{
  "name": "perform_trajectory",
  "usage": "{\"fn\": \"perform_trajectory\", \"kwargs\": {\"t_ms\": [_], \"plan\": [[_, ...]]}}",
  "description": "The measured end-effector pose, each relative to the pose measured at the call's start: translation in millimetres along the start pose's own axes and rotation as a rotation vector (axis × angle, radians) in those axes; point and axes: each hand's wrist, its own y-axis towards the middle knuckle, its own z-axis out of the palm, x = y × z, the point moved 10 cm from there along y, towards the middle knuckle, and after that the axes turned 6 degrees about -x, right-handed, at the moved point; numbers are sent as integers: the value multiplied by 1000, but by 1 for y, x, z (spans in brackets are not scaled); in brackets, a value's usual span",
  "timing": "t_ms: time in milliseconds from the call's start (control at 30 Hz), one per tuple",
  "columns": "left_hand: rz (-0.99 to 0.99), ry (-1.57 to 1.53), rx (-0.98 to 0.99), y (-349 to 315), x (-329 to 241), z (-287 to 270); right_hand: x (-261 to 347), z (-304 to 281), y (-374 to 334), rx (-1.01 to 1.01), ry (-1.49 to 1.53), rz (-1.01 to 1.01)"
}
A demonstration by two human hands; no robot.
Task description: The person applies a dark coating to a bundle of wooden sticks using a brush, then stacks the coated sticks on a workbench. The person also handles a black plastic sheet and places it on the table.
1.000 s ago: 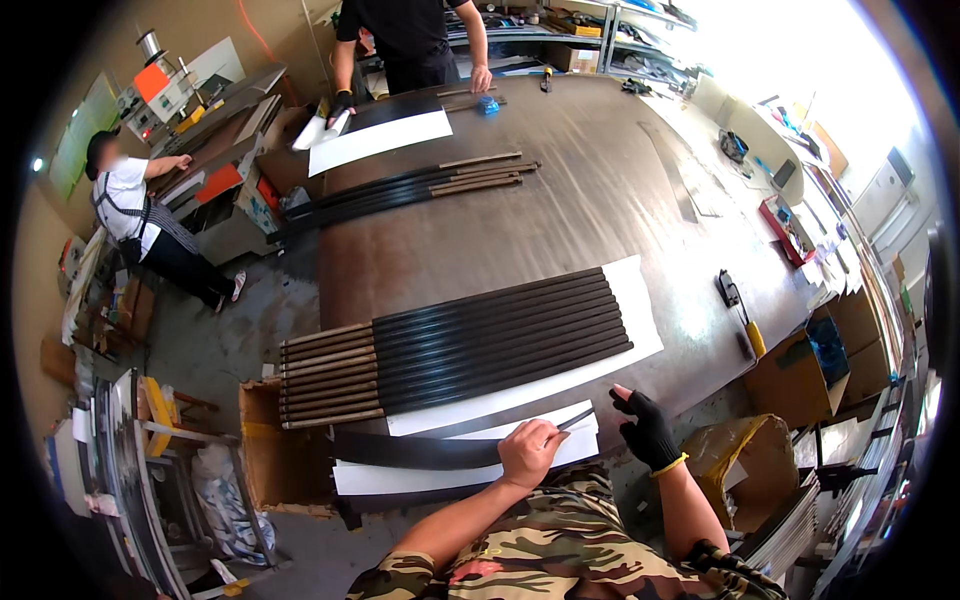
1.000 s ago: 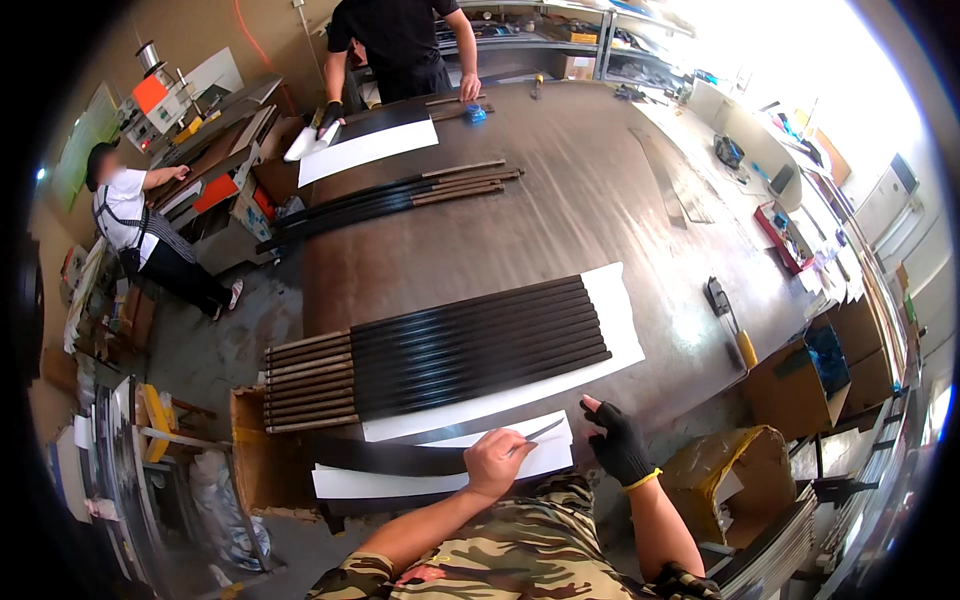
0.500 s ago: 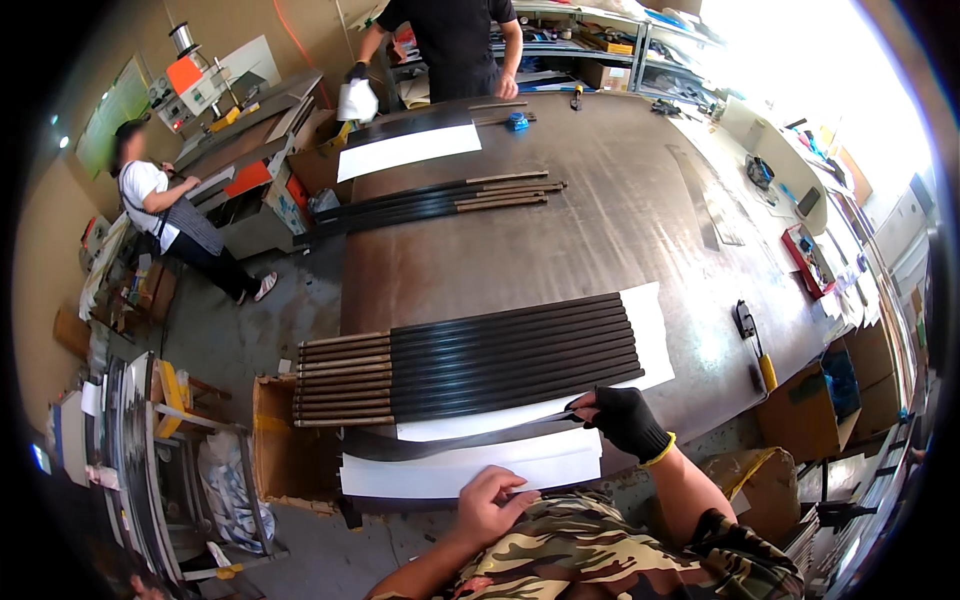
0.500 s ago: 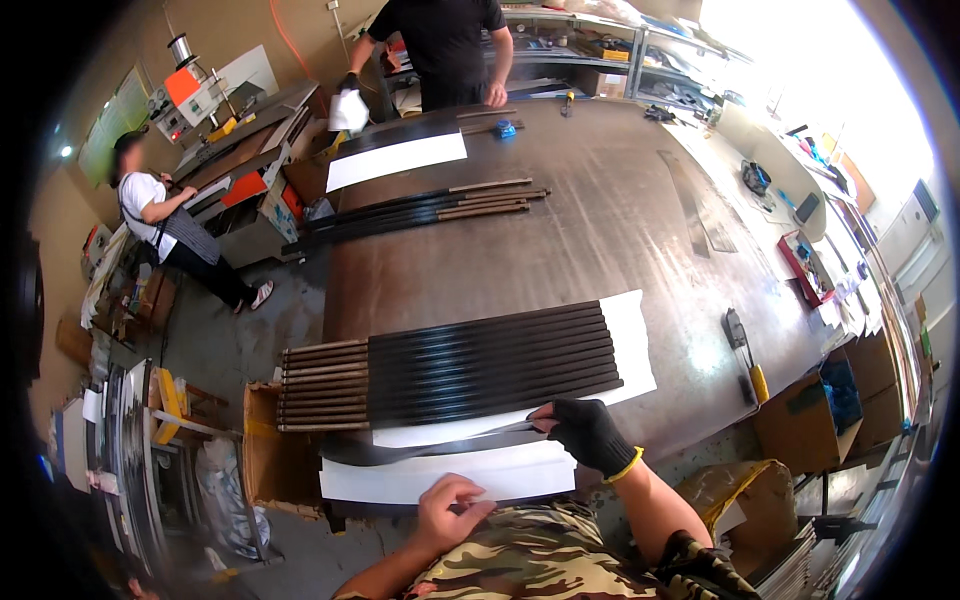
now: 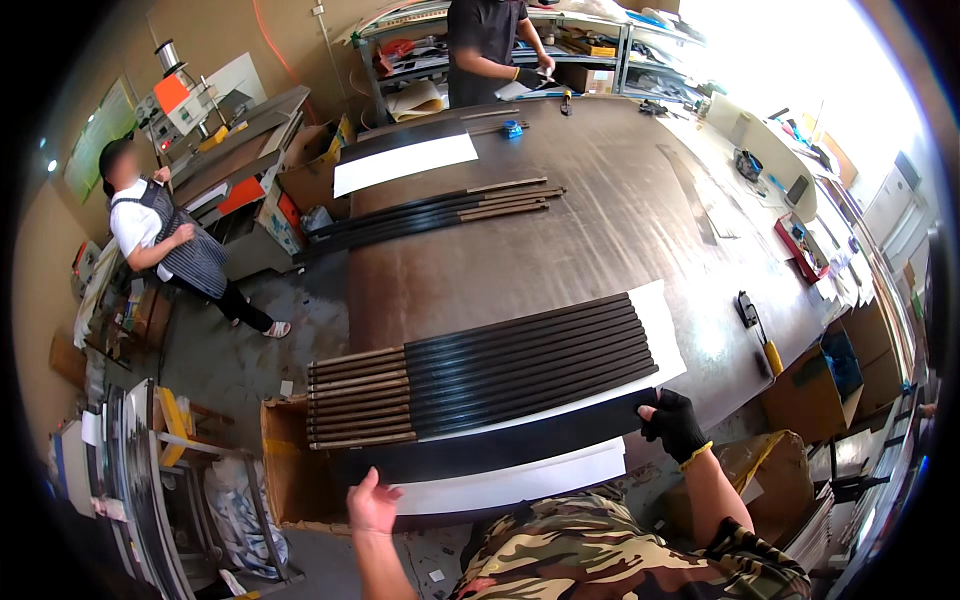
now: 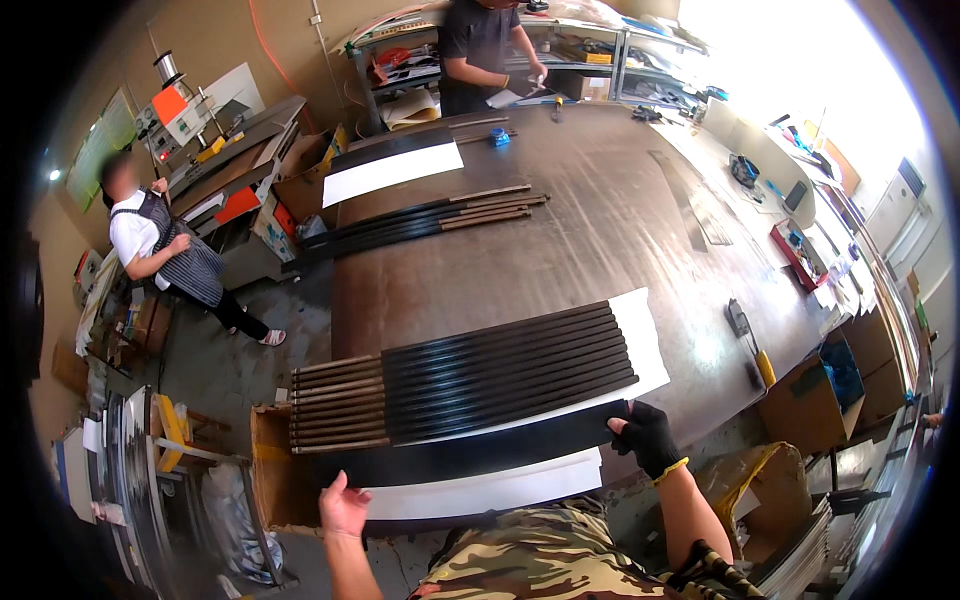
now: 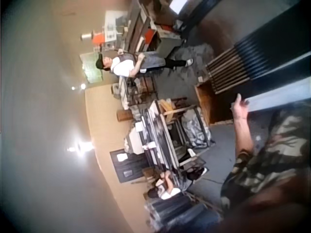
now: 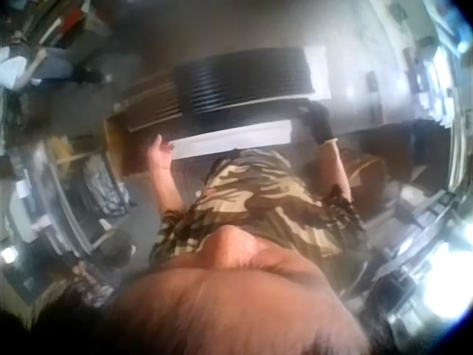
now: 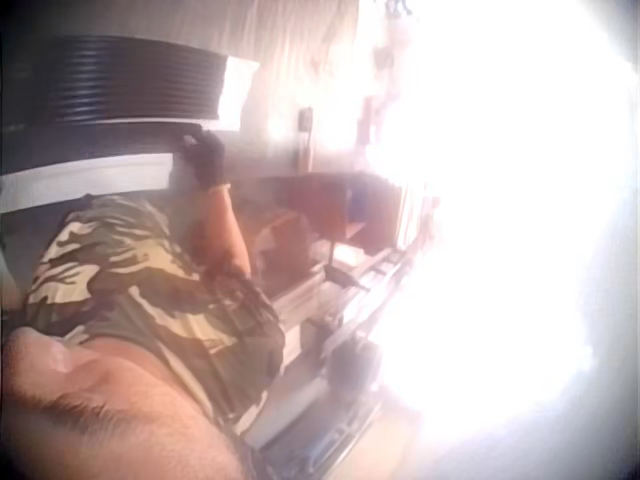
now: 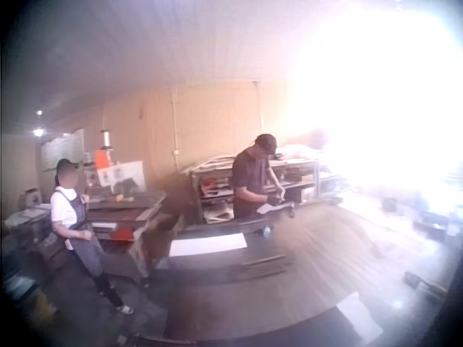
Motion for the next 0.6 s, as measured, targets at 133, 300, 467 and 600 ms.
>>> {"fn": "perform_trajectory", "kwargs": {"t_ms": [133,300,467,600], "plan": [[67,94,67,21,-47,9,-23,-3,19,-10,243,87],[193,289,104,59,-87,78,37,18,71,94,395,96],[266,324,33,125,-90,137,91,2,166,-72,126,-52],[211,311,-26,168,-64,170,89,-9,240,-175,153,-36]]}}
